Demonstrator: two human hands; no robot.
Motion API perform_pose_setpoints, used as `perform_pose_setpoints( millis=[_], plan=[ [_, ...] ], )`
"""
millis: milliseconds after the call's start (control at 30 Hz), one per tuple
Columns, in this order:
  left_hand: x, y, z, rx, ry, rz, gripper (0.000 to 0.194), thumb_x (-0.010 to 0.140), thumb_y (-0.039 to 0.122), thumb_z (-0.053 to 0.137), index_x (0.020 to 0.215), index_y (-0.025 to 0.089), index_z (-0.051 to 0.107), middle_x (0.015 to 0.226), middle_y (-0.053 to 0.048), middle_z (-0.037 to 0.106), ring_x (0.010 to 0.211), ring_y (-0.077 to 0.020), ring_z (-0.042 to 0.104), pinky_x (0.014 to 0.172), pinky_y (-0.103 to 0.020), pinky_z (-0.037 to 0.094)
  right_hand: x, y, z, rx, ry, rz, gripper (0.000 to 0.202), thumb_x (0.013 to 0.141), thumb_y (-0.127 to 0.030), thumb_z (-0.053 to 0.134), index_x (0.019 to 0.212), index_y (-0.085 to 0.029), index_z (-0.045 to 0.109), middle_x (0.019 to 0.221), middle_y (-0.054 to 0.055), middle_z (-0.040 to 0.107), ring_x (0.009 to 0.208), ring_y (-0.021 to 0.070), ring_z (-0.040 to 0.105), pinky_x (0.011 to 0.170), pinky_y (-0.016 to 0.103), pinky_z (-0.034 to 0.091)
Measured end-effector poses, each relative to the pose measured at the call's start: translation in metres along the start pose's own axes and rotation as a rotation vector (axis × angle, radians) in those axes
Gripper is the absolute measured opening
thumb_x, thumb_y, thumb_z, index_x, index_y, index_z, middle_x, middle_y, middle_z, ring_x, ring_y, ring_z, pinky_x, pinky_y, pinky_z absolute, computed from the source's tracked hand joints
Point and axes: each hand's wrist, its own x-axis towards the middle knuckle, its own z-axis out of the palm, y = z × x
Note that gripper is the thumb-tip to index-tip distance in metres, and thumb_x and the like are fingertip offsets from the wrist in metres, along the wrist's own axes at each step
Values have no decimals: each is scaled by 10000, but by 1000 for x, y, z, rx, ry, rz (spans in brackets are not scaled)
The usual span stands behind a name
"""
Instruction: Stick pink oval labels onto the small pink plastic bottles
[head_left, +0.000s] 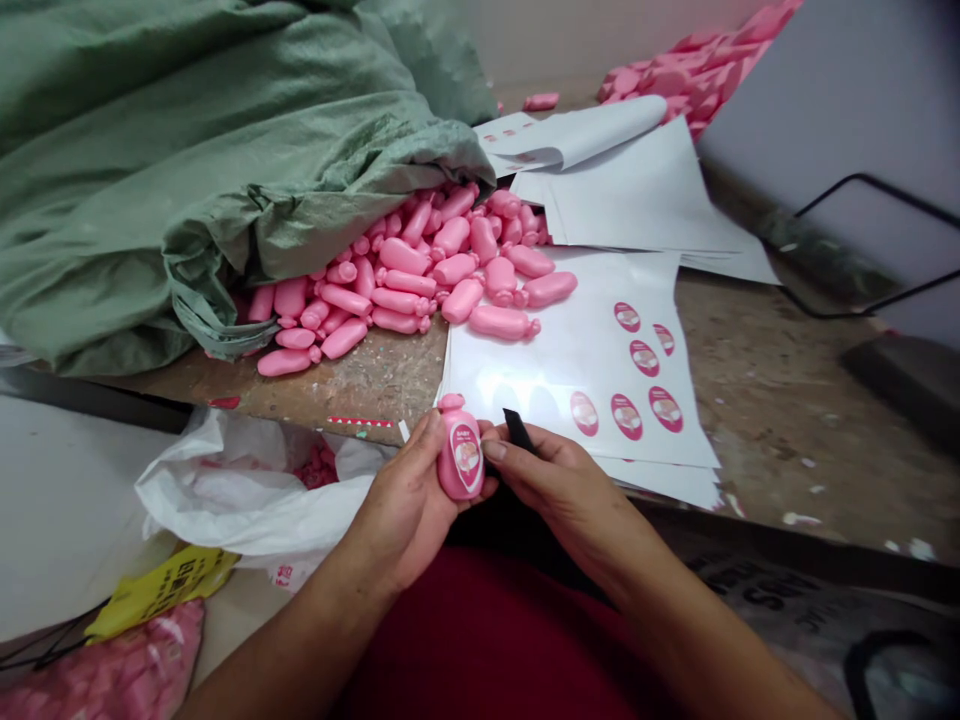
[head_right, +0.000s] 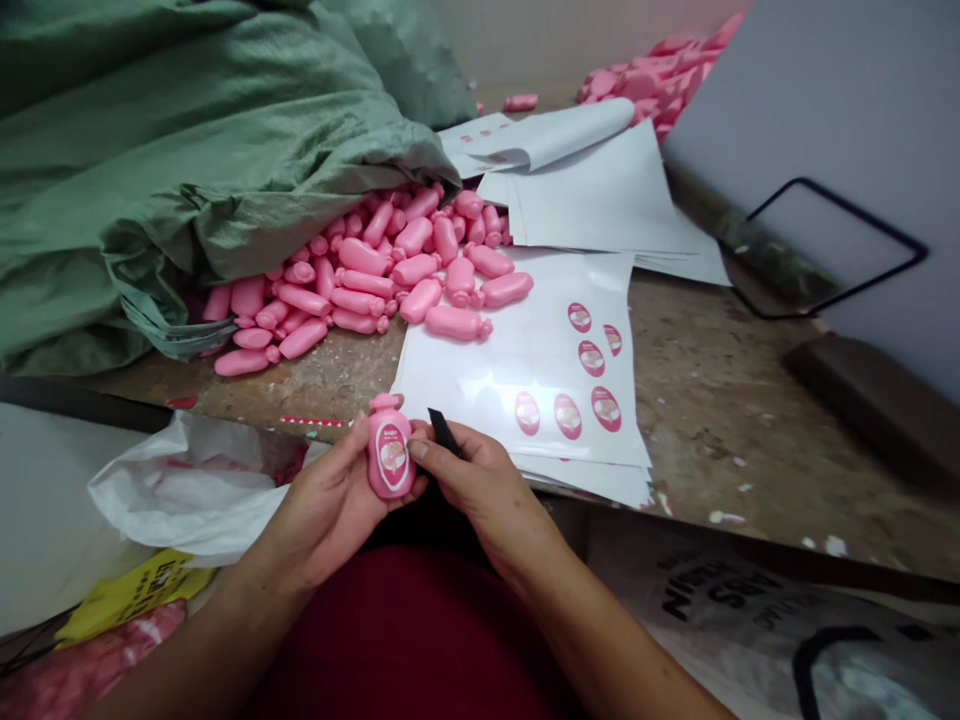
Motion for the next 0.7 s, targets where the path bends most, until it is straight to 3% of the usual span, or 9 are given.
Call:
perform_pose_setpoints(
  millis=[233, 533, 700],
  plan=[
    [-2, 2, -2, 57, -5, 2, 243, 914, 127, 600, 1141, 213, 611, 1076, -50, 691, 922, -144, 641, 785, -286, 520, 2, 4, -3, -23, 0, -30, 348, 620, -432, 882, 784, -182, 704, 736, -17, 619, 688, 129, 502, 693, 274, 418],
    [0, 2, -6, 77, -53, -4, 280, 919, 158, 625, 1192, 217, 611, 1157, -66, 699, 982, -151, 653, 835, -300, 534, 3, -1, -4, -14, -14, -11, 368, 625, -462, 867, 813, -187, 711, 769, -7, 649, 694, 130, 530, 698, 278, 431],
    [2, 2, -4, 81, -72, 22, 291, 906, 137, 635, 1191, 189, 607, 1102, -78, 720, 987, -157, 672, 901, -300, 516, 1, -1, -4, -149, -9, -146, 313, 653, -416, 853, 771, -210, 650, 767, -23, 640, 731, 149, 543, 725, 284, 430]
  ],
)
